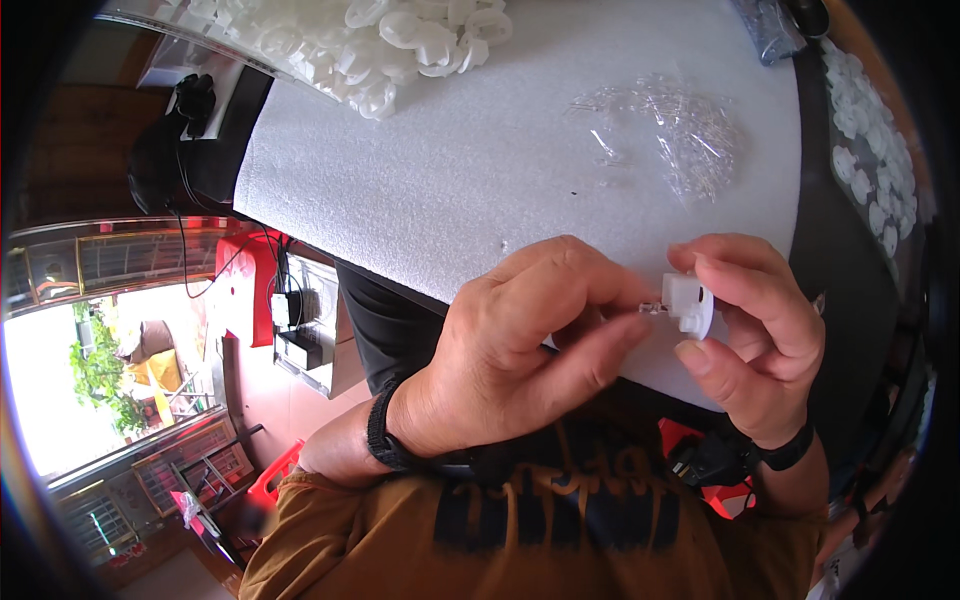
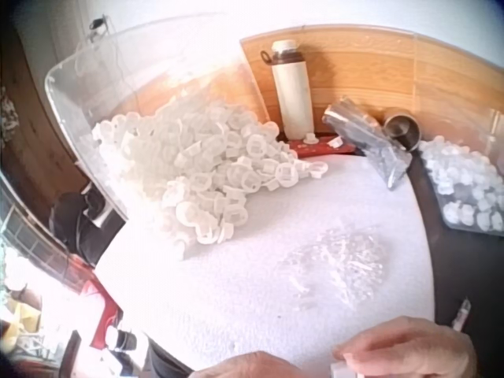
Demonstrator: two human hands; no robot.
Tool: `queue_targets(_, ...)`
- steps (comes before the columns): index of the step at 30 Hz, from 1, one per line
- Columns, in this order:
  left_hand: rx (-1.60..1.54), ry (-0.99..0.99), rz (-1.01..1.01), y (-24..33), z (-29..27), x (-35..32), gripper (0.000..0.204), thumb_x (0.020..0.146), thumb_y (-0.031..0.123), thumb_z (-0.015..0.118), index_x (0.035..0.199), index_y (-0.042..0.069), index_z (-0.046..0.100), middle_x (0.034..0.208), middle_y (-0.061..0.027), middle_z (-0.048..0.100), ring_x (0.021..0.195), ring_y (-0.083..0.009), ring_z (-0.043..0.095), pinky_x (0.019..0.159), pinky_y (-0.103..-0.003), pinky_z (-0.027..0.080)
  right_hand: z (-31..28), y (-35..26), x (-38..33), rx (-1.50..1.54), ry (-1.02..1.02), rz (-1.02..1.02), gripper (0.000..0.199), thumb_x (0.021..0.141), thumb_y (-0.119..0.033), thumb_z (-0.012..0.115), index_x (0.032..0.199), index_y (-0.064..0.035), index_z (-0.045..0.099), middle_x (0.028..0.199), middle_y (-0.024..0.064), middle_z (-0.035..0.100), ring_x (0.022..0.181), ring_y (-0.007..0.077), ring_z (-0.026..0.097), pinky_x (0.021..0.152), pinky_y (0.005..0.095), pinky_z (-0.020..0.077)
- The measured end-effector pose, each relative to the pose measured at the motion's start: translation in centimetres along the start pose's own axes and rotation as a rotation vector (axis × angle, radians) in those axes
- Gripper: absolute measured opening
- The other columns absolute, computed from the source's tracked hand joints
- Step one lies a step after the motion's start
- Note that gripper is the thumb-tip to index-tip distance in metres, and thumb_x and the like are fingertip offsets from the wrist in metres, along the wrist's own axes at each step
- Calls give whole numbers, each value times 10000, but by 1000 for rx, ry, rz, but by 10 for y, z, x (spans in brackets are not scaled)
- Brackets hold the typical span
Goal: Manually assemble small white and transparent plastic components by inserting metal pins or LEDs.
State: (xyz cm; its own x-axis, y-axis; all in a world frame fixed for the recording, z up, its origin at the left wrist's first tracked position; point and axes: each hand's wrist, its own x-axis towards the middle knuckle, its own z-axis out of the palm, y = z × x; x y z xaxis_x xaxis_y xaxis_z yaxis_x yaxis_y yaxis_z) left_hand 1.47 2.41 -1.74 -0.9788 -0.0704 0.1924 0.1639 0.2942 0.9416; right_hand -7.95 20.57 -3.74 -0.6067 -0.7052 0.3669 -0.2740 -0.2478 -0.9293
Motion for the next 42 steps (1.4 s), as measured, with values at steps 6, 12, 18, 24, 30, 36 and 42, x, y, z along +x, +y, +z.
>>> queue_targets(6, 254, 43, 205, 1, 5, 1, 170, 721, -27, 655, 876, -5, 589, 719, -103, 578, 602, -195, 568, 520, -266, 431, -8, -7, -1, -7, -160, 87, 452, 750, -11, 655, 1185, -23, 530, 1168, 173, 469, 1081, 244, 504, 884, 304, 412)
queue_targets(12, 391, 13, 286, 5, 4, -4, 228, 672, -70, 666, 879, -14, 588, 727, -114, 570, 576, -201, 580, 473, -271, 456, -5, -11, 0, -115, -200, 38, 455, 737, -26, 675, 1175, -44, 553, 1121, 199, 514, 998, 227, 546, 798, 274, 448)
queue_targets(18, 495, -38, 328, 4, 4, -3, 257, 645, -79, 679, 881, -25, 595, 738, -111, 556, 567, -192, 582, 454, -262, 462, -7, -10, 2, -216, -224, -31, 474, 729, -47, 688, 1181, -35, 548, 1102, 203, 534, 959, 225, 561, 765, 269, 458)
queue_targets(24, 460, -14, 310, 3, 1, -3, 230, 654, -61, 679, 863, -21, 593, 739, -110, 551, 564, -204, 581, 454, -268, 463, -2, -8, 4, -142, -199, 38, 466, 705, 23, 675, 1155, -4, 558, 1065, 169, 547, 893, 205, 569, 727, 254, 463)
queue_targets(30, 499, -78, 288, 1, -1, -1, 216, 660, -51, 676, 853, -4, 590, 726, -110, 546, 561, -221, 575, 465, -300, 460, 1, -3, 3, -90, -162, 73, 464, 688, 91, 668, 1136, 20, 566, 1042, 144, 551, 838, 174, 572, 710, 243, 467)
queue_targets(36, 536, -66, 263, 3, 2, 8, 201, 673, -37, 676, 842, 2, 574, 718, -106, 551, 573, -233, 572, 475, -309, 459, 2, -2, 2, -26, -70, 88, 432, 718, 37, 676, 1136, 16, 568, 1033, 143, 560, 840, 171, 577, 720, 245, 466)
queue_targets(42, 462, -78, 190, 3, -5, 7, 188, 689, -25, 674, 838, 15, 566, 712, -98, 545, 576, -241, 569, 478, -309, 457, 3, -1, -1, 61, -3, 142, 414, 741, -2, 675, 1141, 5, 568, 1027, 141, 571, 842, 165, 577, 719, 243, 464)
